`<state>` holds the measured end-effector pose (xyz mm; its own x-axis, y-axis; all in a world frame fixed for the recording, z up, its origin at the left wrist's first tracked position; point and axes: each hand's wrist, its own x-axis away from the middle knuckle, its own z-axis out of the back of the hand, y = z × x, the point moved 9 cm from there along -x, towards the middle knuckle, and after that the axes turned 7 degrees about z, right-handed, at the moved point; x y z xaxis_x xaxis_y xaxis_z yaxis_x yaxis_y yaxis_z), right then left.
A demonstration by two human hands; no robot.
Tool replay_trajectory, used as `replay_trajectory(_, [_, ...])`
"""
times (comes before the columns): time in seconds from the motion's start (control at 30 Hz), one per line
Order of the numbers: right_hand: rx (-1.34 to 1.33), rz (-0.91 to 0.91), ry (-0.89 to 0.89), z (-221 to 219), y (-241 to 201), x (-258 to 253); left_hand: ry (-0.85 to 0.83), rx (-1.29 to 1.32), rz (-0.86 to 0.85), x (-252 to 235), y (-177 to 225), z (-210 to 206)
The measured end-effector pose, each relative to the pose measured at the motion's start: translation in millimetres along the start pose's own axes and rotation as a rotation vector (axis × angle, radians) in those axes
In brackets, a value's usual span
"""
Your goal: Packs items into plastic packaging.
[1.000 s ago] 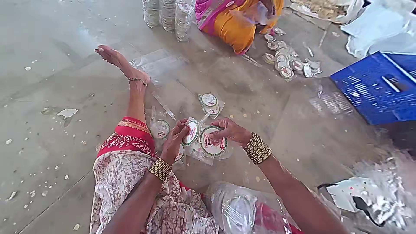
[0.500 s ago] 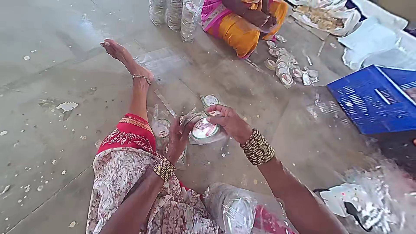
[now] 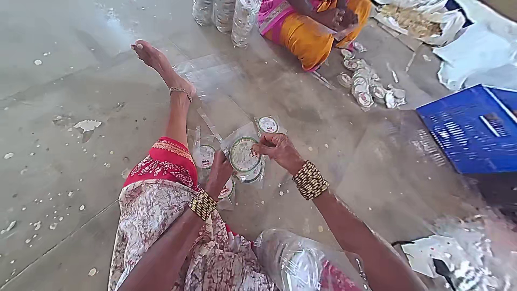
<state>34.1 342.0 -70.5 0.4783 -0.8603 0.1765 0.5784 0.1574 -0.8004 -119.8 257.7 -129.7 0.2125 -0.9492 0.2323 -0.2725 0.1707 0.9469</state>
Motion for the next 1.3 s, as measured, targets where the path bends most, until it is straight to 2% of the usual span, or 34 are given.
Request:
replay_trajectory(0.07, [-0.013,0.041,-0.068,0,3,0,-0.026,0.114,0.072,-5,-5,0])
replay_trajectory(0.23, [-0.061,0.203,-0.349,-11,-10,6,-0.059,0.206,0.357,4,-22,2])
replay_trajectory(0.33, [0.025,0.135,-0.432,-24,-6,10,-0.079,0.088,0.253,10,-23,6])
replay_trajectory(0.4, [-0.107,0.01,-0.407,-42,3,14,-0.108,-0.077,0.056,8,-6,0])
replay_trajectory(0.43, [-0.242,-0.028,-0.398,-52,5,18,-0.117,-0.08,-0.043,1,1,-5])
replay_trajectory(0.5, [-0.494,-0.057,-0.356,-65,5,24,-0.137,0.089,-0.097,-17,-6,-6])
replay_trajectory(0.57, [-0.539,-0.071,-0.258,-58,0,23,-0.1,0.307,0.012,-26,-21,2])
replay_trajectory(0.67, [-0.443,-0.072,-0.006,-27,3,10,-0.029,0.499,0.298,-24,-28,2])
replay_trajectory(0.73, [-0.422,-0.048,0.086,-16,10,1,-0.172,0.518,0.361,-15,-24,-15])
replay_trajectory(0.8, [-0.382,0.0,0.042,-18,10,-6,-0.195,0.528,0.343,-11,-29,-24])
replay_trajectory(0.9, [-0.074,0.048,0.03,-13,14,-17,0.102,0.52,0.4,-18,-42,-2])
replay_trajectory(0.97, [0.236,-0.071,-0.022,-13,32,-23,0.229,0.542,0.387,-24,-46,17])
replay_trajectory(1.07, [0.574,-0.295,-0.278,-42,71,-17,0.305,0.568,0.356,-31,-37,32])
replay_trajectory(1.17, [0.651,-0.364,-0.274,-63,89,-6,0.312,0.531,0.355,-32,-30,39])
replay_trajectory(1.3, [0.453,-0.366,-0.168,-53,101,-14,0.324,0.585,0.369,-34,-35,38])
